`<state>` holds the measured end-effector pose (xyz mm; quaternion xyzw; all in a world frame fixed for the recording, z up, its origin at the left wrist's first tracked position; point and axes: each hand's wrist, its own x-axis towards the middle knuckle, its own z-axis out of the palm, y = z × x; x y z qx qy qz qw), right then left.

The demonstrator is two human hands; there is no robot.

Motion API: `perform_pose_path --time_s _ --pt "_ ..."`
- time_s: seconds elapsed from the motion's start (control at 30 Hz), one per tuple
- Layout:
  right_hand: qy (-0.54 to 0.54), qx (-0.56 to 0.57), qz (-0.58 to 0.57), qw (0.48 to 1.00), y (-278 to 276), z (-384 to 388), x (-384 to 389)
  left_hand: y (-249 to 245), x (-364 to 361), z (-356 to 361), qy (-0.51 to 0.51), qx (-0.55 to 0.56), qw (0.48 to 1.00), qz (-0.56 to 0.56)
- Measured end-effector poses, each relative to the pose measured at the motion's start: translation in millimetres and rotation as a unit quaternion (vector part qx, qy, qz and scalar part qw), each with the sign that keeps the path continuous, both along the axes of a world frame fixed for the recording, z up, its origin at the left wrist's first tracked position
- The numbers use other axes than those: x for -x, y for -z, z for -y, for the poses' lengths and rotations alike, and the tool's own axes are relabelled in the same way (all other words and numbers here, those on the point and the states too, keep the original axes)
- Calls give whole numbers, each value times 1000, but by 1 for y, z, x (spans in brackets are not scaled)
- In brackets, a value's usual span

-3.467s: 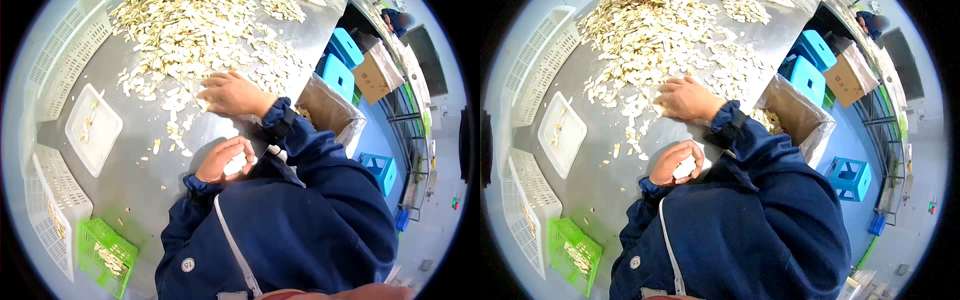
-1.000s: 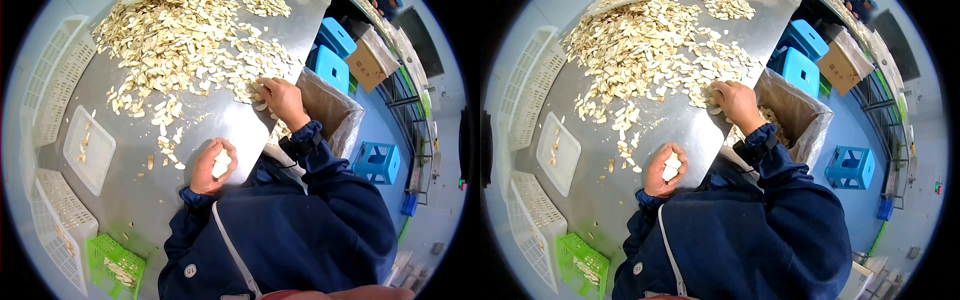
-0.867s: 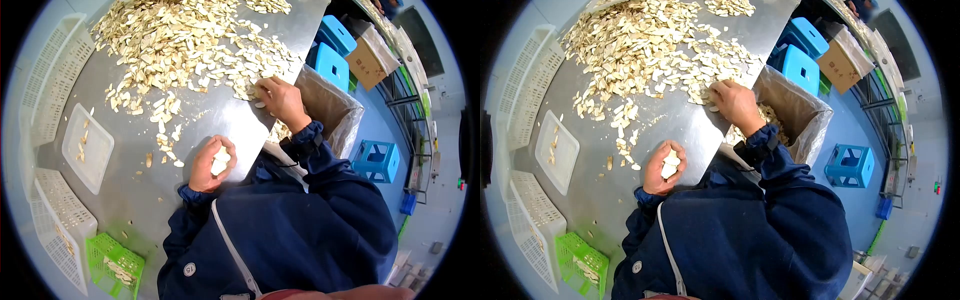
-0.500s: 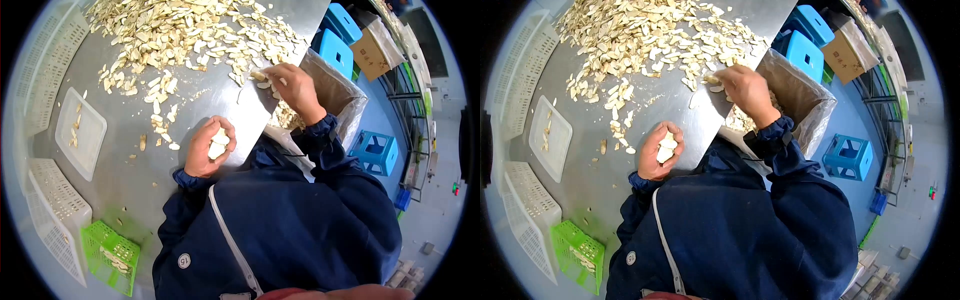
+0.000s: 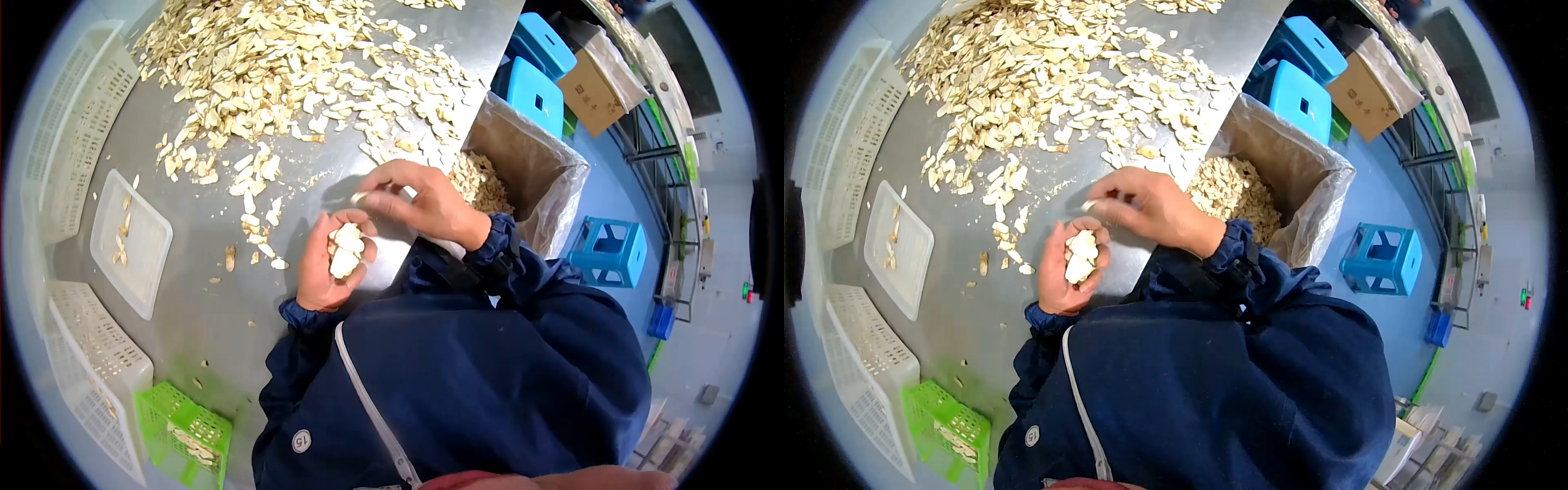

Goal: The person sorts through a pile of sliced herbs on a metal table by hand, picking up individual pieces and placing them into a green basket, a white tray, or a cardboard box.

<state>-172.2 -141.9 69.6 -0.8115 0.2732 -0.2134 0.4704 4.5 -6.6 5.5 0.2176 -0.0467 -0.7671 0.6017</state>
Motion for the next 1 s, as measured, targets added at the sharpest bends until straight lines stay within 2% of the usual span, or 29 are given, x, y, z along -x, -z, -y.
perform_pose_path --time_s 0.03,0.1,0.2,0.23,0.3,0.43,0.53,0.63,0.77,1.0 --pt "-14 -51 32 998 -3 -5 -3 -4 1 0 -7 -8 1000 10" --pt "5 123 47 991 12 2 -8 -10 4 1 -23 -20 999 31" --pt "13 335 -68 940 32 18 4 8 -2 -3 3 17 998 58" --pt "-8 362 -70 930 43 25 14 11 -3 -3 2 23 999 49" --pt "11 373 -89 923 50 37 41 14 -4 -3 1 32 999 28" --pt "177 370 -138 901 38 54 72 18 -4 -1 -12 65 996 -60" --pt "95 325 -98 936 33 54 48 18 -1 0 -20 61 995 -79" --pt "12 383 -114 917 37 48 5 11 -2 0 -29 38 997 -56" --pt "29 380 -148 913 50 60 -2 16 -3 -4 -30 37 998 -41" --pt "159 349 -178 906 41 80 88 18 -2 -1 -19 41 998 -53"
